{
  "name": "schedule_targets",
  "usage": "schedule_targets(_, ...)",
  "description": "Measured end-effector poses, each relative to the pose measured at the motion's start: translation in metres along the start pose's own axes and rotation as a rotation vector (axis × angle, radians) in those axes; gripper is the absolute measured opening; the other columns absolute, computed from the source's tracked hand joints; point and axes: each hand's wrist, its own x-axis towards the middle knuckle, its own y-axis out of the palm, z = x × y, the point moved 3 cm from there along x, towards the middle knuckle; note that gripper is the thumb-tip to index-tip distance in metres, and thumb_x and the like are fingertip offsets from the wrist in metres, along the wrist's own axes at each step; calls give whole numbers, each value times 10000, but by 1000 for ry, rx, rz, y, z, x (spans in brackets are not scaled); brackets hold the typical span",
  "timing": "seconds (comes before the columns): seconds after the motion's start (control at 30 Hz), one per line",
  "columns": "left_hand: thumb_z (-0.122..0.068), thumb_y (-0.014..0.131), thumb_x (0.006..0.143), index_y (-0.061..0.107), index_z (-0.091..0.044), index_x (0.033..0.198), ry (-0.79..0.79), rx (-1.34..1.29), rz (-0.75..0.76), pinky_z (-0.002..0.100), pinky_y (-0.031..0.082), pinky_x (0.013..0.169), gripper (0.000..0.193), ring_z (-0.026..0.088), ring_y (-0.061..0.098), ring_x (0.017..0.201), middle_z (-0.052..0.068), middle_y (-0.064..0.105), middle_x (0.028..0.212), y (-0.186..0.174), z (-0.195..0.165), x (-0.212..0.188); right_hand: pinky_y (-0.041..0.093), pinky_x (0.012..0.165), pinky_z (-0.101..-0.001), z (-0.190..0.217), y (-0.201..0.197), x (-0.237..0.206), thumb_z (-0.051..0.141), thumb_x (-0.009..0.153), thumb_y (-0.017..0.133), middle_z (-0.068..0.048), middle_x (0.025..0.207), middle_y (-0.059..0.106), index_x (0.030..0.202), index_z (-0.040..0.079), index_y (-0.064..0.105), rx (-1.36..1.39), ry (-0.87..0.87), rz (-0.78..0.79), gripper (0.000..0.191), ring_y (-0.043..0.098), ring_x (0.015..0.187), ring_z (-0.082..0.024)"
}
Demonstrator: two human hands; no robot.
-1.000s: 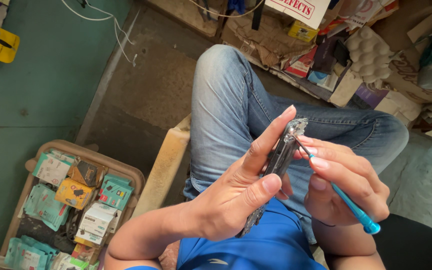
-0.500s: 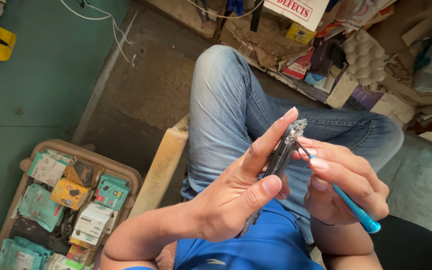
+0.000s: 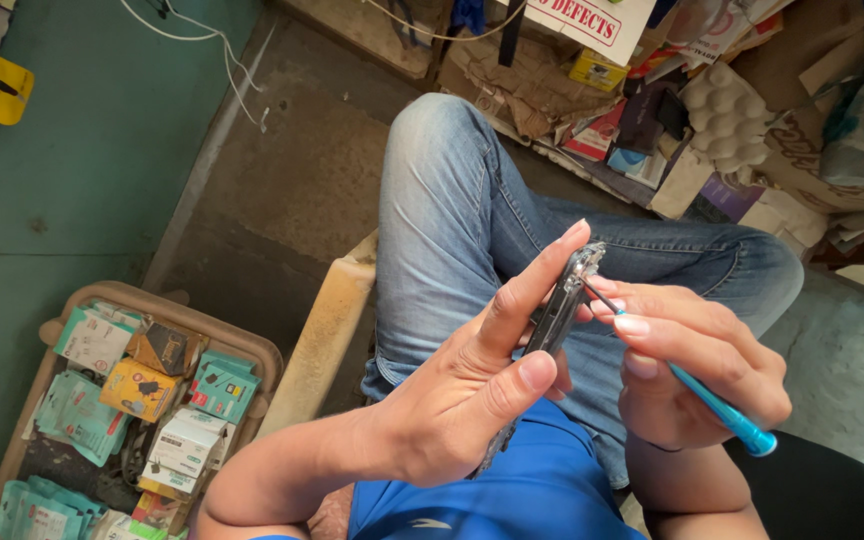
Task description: The person sits on a chair and uses a blue pry tool to work along the edge of an opened smartphone, prying at the frame and manipulating internal components around the battery while holding the phone in one hand.
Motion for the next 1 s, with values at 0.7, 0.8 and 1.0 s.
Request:
schedule_targets(0.7, -356, 448, 1175, -27, -208, 1736, -31, -184, 1, 343, 526, 997, 750, 155, 564, 978, 82, 497, 1403, -5, 10, 4, 643, 847, -366, -4, 2, 7, 165, 1082, 634, -264, 1067, 721, 1088, -38, 655, -47, 26, -5, 205, 768, 911, -300)
schedule_targets(0.8, -385, 480, 1159, -58, -268, 1749, -53, -502, 27, 404, 541, 1025, 808, 217, 614, 1089, 157, 483, 1480, -8, 16, 7, 663, 881, -392, -15, 11, 2, 223, 1118, 608, -232, 1049, 727, 1189, 0, 606, 161, -48, -233, 234, 773, 946, -295)
schedule_targets(1.0, -451, 530, 1144, -96, -331, 1734, -6, -786, 165, 468, 565, 958, 868, 350, 657, 1092, 284, 458, 1465, -14, 19, 5, 636, 902, -358, -28, 9, -2, 258, 1125, 647, -192, 1094, 700, 1246, 16, 510, 316, 243, -281, 304, 733, 980, -247)
